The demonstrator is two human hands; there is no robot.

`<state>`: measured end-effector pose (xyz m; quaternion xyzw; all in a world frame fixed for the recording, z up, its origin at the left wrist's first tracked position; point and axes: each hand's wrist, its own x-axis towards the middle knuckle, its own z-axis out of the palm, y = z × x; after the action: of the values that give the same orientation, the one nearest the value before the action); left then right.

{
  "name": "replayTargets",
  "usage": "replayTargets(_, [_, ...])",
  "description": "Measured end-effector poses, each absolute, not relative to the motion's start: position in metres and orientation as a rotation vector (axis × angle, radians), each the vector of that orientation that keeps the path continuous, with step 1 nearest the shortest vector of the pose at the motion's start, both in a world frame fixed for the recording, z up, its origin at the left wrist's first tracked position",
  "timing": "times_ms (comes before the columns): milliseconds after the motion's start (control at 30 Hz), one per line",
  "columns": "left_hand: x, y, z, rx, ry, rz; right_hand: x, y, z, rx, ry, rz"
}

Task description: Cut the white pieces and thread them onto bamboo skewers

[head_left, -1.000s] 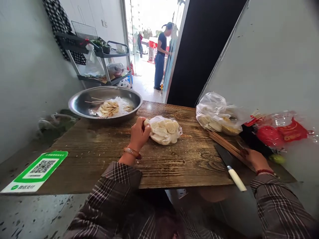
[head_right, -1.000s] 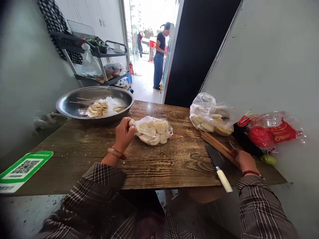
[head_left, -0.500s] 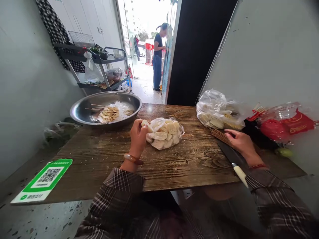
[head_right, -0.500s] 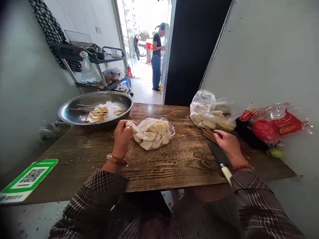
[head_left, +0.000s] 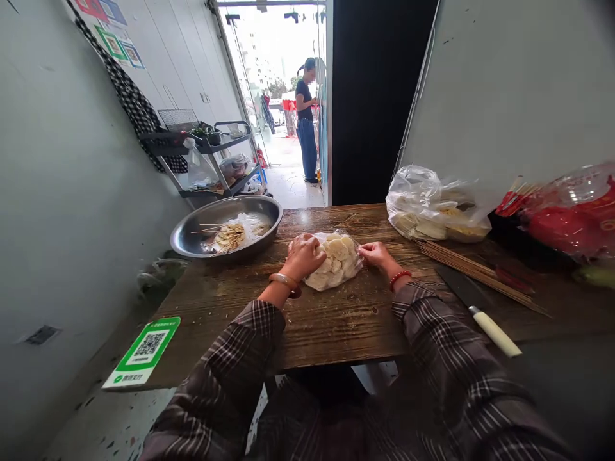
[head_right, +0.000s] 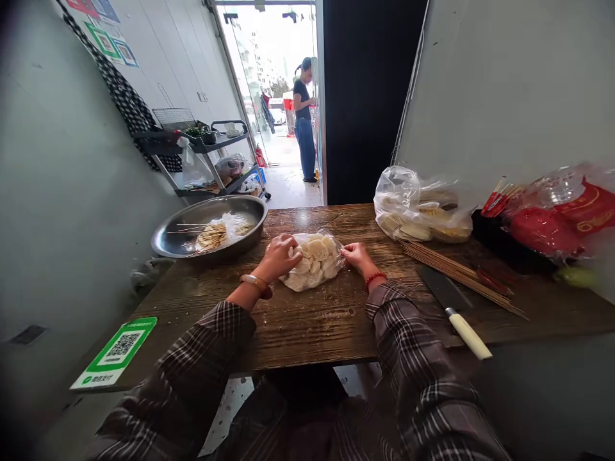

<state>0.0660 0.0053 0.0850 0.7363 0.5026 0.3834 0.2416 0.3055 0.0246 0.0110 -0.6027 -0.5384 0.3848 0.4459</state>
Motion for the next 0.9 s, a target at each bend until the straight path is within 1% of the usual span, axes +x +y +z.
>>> replayTargets(133, [0.058, 0.013, 0.081, 1.800, 1.342, 1.144, 0.309, 0.026, 0.034, -1.392, -1.178, 1.073])
replayTargets(300, [0.051, 0.016, 0.091, 1.437, 1.109, 1.249, 0.308, 0.022, 0.075, -1.179, -1.087, 1.155])
replayTargets(467, [0.040, 0.016, 0.112, 1.105, 0.942, 1.358, 0.296, 0.013, 0.090, -1.081, -0.998, 1.193])
replayTargets(600, [0.027, 0.012, 0.140, 0.785, 0.824, 1.416, 0.294, 0.017, 0.102, -1.039, -0.951, 1.160])
replayTargets(767, [0.018, -0.006, 0.180, 0.836, 0.689, 1.504, 0.308, 0.020, 0.122, -1.009, -0.988, 1.092])
replayTargets(833, [0.020, -0.012, 0.187, 0.866, 0.645, 1.535, 0.315, 0.019, 0.123, -1.030, -1.024, 1.063])
replayTargets(900, [0.024, -0.015, 0.184, 0.862, 0.648, 1.516, 0.316, 0.017, 0.116, -1.079, -1.070, 1.045])
